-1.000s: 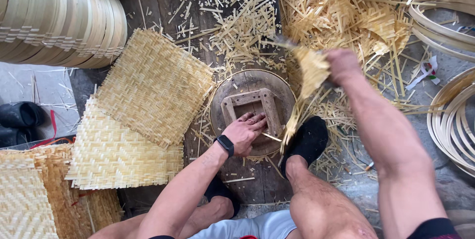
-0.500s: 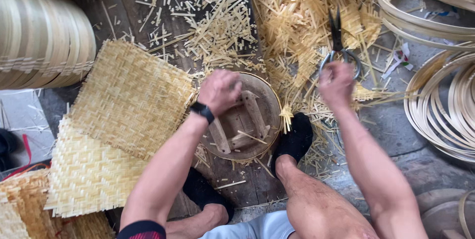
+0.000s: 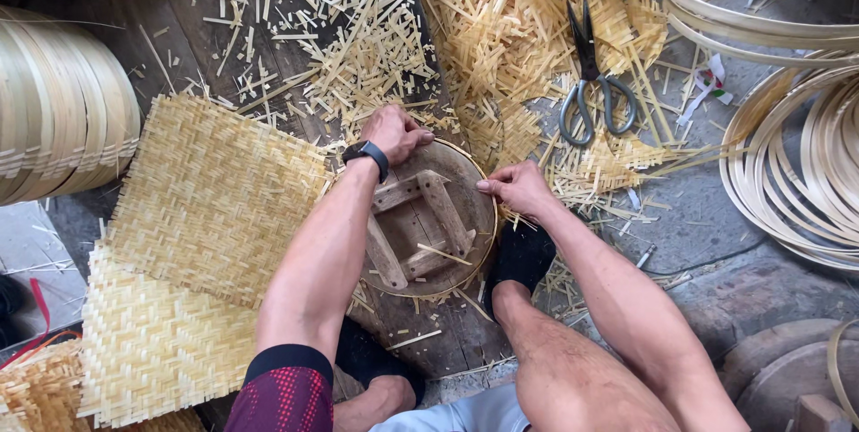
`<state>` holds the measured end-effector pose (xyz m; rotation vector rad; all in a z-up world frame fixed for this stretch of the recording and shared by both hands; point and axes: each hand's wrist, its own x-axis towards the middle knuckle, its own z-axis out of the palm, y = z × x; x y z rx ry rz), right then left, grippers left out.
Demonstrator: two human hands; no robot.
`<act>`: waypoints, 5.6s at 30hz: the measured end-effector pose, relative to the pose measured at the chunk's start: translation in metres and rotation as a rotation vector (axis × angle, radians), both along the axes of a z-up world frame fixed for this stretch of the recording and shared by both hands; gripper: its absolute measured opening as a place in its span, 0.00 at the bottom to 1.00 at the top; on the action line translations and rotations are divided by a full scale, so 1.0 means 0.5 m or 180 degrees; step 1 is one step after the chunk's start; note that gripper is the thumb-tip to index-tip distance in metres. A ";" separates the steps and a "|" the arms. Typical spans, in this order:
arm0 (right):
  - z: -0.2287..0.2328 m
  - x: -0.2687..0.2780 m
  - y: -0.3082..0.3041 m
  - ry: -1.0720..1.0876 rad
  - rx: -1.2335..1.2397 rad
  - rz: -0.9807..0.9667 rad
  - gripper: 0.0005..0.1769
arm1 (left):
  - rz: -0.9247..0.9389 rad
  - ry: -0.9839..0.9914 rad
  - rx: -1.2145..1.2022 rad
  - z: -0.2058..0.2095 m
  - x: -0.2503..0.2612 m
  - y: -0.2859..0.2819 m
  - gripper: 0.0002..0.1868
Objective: The person sits on the floor and repeatedly assembles round bamboo trays. They place a woven bamboo mat over a circular frame, press it down, and then use a wooden mold and shears to trim the excess material around the edges. The finished trays are stacked nearby.
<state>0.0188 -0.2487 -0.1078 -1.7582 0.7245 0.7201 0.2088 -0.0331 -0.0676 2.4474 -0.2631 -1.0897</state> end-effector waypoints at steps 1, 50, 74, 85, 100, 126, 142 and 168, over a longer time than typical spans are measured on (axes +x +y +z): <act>0.005 -0.001 0.005 -0.0015 -0.0109 0.0008 0.18 | 0.0045 -0.0083 -0.0080 -0.001 -0.008 0.004 0.14; -0.011 -0.028 0.005 -0.0998 0.0598 -0.0796 0.29 | 0.2894 -0.1394 0.0139 -0.085 -0.346 0.373 0.13; -0.125 -0.125 0.006 -0.0138 0.1510 -0.1394 0.15 | 0.4481 0.1134 -0.1440 -0.091 -0.616 0.180 0.13; 0.321 0.083 -0.061 -0.1584 0.2264 -0.1453 0.33 | 0.5322 0.1374 -0.1854 -0.009 -0.526 0.208 0.12; 0.275 0.006 0.078 -0.1519 0.0709 0.0505 0.30 | 0.2364 -0.1666 -0.0825 0.317 -0.369 0.215 0.19; 0.149 -0.170 0.019 -0.1862 0.3475 -0.1718 0.68 | 0.2200 -0.3882 -0.0876 0.316 -0.166 0.345 0.33; 0.115 -0.177 0.110 -0.1315 0.0105 -0.0507 0.27 | 0.2904 -0.0807 -0.0780 0.067 -0.113 0.391 0.40; 0.094 -0.210 0.105 -0.2345 -0.1713 -0.0189 0.06 | -0.2218 -0.3104 -0.0250 0.178 -0.371 0.256 0.23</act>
